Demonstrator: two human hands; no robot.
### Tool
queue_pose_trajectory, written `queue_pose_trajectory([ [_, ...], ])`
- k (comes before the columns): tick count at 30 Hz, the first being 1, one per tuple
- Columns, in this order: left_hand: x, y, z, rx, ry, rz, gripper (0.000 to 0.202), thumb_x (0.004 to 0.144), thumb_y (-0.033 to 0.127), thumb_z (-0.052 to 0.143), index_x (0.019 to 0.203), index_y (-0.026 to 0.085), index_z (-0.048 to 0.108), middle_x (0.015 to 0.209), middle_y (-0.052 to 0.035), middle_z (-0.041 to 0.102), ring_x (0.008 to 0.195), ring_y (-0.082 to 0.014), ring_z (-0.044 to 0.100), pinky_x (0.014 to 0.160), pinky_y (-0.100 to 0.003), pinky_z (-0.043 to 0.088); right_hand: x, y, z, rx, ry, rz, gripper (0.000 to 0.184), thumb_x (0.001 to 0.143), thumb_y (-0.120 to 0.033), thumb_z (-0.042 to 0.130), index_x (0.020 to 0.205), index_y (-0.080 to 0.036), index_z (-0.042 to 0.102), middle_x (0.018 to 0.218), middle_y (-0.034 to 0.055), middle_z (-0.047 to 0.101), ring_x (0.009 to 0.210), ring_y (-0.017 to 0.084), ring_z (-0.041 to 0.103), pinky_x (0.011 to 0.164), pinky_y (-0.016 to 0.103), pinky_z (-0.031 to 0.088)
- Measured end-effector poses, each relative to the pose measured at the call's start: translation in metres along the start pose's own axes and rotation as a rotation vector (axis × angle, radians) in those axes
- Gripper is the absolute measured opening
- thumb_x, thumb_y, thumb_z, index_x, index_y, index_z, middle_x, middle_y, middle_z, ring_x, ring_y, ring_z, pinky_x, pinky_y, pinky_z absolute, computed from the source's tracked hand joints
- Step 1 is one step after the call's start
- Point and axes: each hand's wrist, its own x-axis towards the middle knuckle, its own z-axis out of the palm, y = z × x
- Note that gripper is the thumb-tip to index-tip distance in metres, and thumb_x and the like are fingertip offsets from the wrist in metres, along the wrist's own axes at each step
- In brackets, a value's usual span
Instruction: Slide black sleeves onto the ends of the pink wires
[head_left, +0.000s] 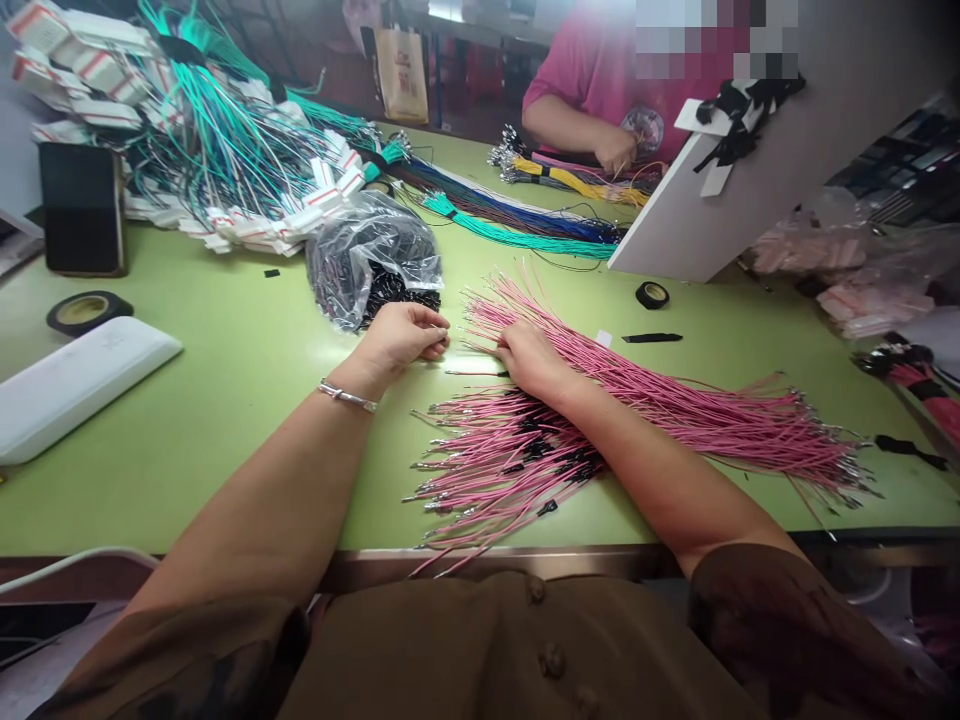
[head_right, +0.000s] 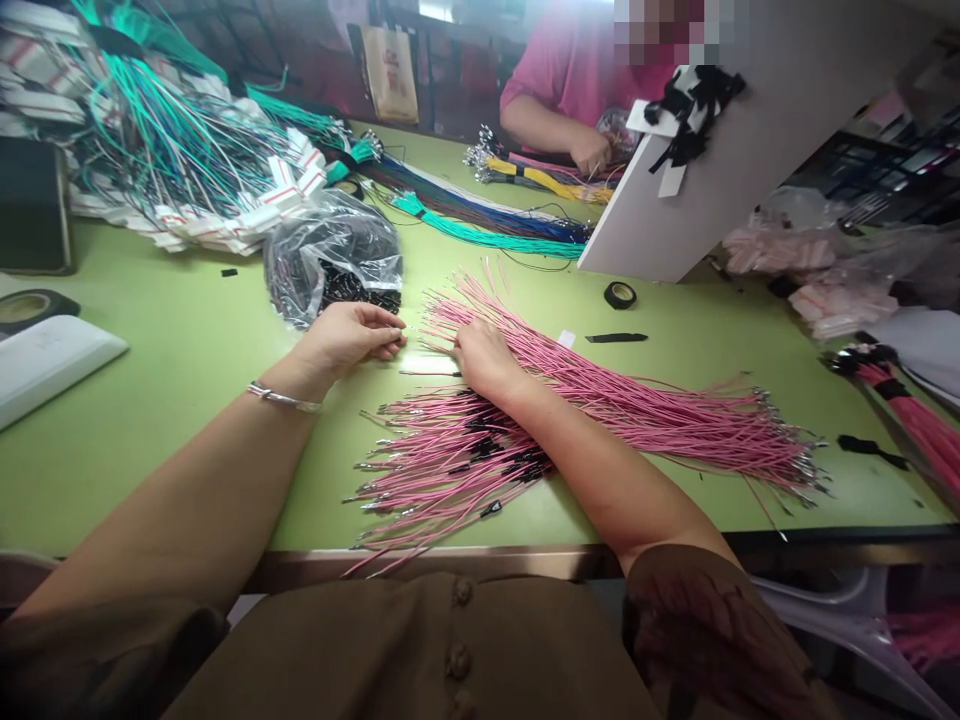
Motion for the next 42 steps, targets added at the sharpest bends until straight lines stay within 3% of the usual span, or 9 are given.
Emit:
queue_pose_trajectory([
  [8,-0.003,-0.005,0.01,-0.338,-0.053,-0.079,0.013,0.075,0.006,0.075,0.08,0.008,0.064,0.07,-0.0086,0.071,0.061,-0.0125,0.07,0.062,-0.021,0.058,-0.001,0.013,0.001,0.488,0.208,0.015,0.017,0.087,-0.026,0.047,0.072,-0.022,0.043,0.068,-0.0016,0.049,0.066,0.014,0.044,0.069,0.028,0.038],
  [13,-0.004,-0.006,0.018,-0.479,-0.088,-0.094,0.008,0.078,0.002,0.071,0.078,0.007,0.065,0.069,-0.0063,0.07,0.064,-0.0108,0.07,0.064,-0.017,0.057,-0.003,0.01,-0.002,0.693,0.259,0.01,0.019,0.077,-0.029,0.054,0.065,-0.021,0.042,0.059,-0.0054,0.036,0.058,0.01,0.034,0.059,0.026,0.032],
  [18,-0.001,-0.006,0.018,-0.585,-0.123,-0.128,0.01,0.084,-0.002,0.062,0.08,0.006,0.067,0.072,-0.0082,0.071,0.065,-0.0105,0.071,0.064,-0.015,0.057,-0.008,0.01,-0.004,0.753,0.281,0.004,0.033,0.071,-0.03,0.06,0.052,-0.021,0.035,0.053,-0.006,0.03,0.056,0.008,0.029,0.055,0.026,0.028],
  [22,0.0,-0.005,0.018,-0.606,-0.115,-0.14,0.007,0.082,-0.001,0.066,0.079,0.005,0.067,0.072,-0.0095,0.071,0.063,-0.0105,0.07,0.064,-0.015,0.057,-0.009,0.01,-0.004,0.824,0.198,0.009,0.028,0.069,-0.032,0.065,0.053,-0.018,0.048,0.053,-0.0045,0.041,0.054,0.008,0.033,0.053,0.026,0.031],
  [26,-0.002,-0.002,0.018,-0.599,-0.113,-0.159,0.007,0.082,-0.001,0.066,0.079,0.005,0.067,0.071,-0.0098,0.071,0.064,-0.0109,0.07,0.062,-0.015,0.056,-0.008,0.009,-0.004,0.945,0.182,0.055,0.023,0.068,-0.038,0.068,0.071,-0.015,0.063,0.059,-0.0029,0.051,0.053,0.008,0.04,0.052,0.025,0.034],
  [33,-0.003,-0.001,0.017,-0.595,-0.125,-0.162,0.008,0.085,0.001,0.063,0.079,0.006,0.067,0.07,-0.0101,0.071,0.059,-0.0098,0.068,0.058,-0.014,0.055,-0.006,0.008,-0.004,1.039,0.15,0.089,0.021,0.064,-0.033,0.066,0.075,-0.017,0.059,0.058,-0.0024,0.057,0.052,0.01,0.05,0.052,0.024,0.038],
  [42,-0.002,-0.004,0.017,-0.545,-0.17,-0.139,0.005,0.084,0.005,0.067,0.079,0.007,0.068,0.072,-0.0094,0.072,0.058,-0.0092,0.067,0.055,-0.014,0.054,-0.003,0.007,-0.003,0.83,0.213,0.061,0.016,0.061,-0.029,0.057,0.055,-0.019,0.045,0.055,-0.0055,0.041,0.057,0.008,0.034,0.057,0.026,0.029],
])
